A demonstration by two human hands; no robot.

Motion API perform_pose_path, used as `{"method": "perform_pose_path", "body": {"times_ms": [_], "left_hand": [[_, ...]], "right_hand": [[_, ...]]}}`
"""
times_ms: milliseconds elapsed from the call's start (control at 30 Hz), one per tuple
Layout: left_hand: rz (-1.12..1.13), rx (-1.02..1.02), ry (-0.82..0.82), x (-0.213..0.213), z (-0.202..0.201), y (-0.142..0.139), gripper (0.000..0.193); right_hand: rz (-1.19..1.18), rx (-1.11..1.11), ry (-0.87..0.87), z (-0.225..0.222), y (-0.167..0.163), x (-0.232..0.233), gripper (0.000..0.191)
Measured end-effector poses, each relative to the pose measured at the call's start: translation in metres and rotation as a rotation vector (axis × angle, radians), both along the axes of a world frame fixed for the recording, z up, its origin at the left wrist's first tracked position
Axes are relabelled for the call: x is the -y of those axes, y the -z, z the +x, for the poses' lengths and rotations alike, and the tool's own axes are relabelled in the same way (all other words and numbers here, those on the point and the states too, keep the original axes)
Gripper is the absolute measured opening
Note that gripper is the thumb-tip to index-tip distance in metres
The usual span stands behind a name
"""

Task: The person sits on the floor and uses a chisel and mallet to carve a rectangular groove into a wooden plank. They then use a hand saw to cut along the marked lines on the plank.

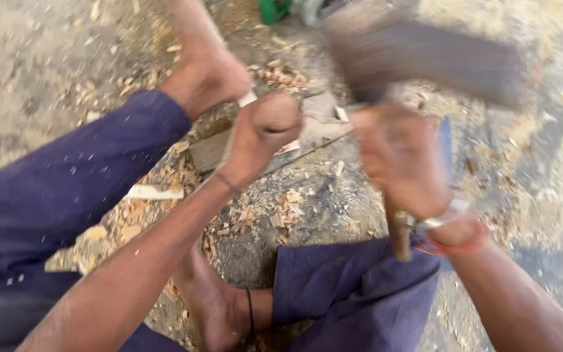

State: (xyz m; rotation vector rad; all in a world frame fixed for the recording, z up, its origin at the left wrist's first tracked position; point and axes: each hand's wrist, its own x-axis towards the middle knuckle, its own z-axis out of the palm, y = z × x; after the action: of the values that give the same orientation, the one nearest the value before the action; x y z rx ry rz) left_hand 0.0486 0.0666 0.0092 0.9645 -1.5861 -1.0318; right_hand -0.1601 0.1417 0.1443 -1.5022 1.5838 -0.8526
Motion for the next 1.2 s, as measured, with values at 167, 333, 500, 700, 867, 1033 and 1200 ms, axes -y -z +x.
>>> {"method": "perform_pose_path", "body": {"times_ms": [167,333,500,700,867,1033,1200], "left_hand": [[-0.03,-0.024,0.034,0.009,-0.009,0.024,0.038],[0.168,0.13,0.16,0.014,-0.001,0.037,0.023],[0.036,0.054,0.003,0.017,-0.012,0.041,0.056],[0.047,0.008,0.095,0.014,-0.008,0.029,0.066],[0.147,0.055,0.081,-0.004,0.018,0.014,0.025],[0.15,0.06,-0.166,-0.008,0.035,-0.005,0.025],[0.274,-0.178,-0.009,-0.013,0.041,-0.021,0.017]], "right_hand": [[-0.515,0.313,-0.241,-0.001,0.005,-0.005,0.026],[0.001,-0.363,-0.242,-0.002,0.029,0.011,0.034],[-0.04,0.151,0.028,-0.016,0.027,0.002,0.029],[-0.632,-0.565,-0.259,-0.015,0.071,0.01,0.03],[-0.112,-0.138,-0.175,-0.02,0.076,-0.011,0.026],[-0.129,0.5,0.092,-0.013,0.096,-0.046,0.022],[-0.273,0.439,0.023,-0.027,0.128,-0.061,0.031]]}}
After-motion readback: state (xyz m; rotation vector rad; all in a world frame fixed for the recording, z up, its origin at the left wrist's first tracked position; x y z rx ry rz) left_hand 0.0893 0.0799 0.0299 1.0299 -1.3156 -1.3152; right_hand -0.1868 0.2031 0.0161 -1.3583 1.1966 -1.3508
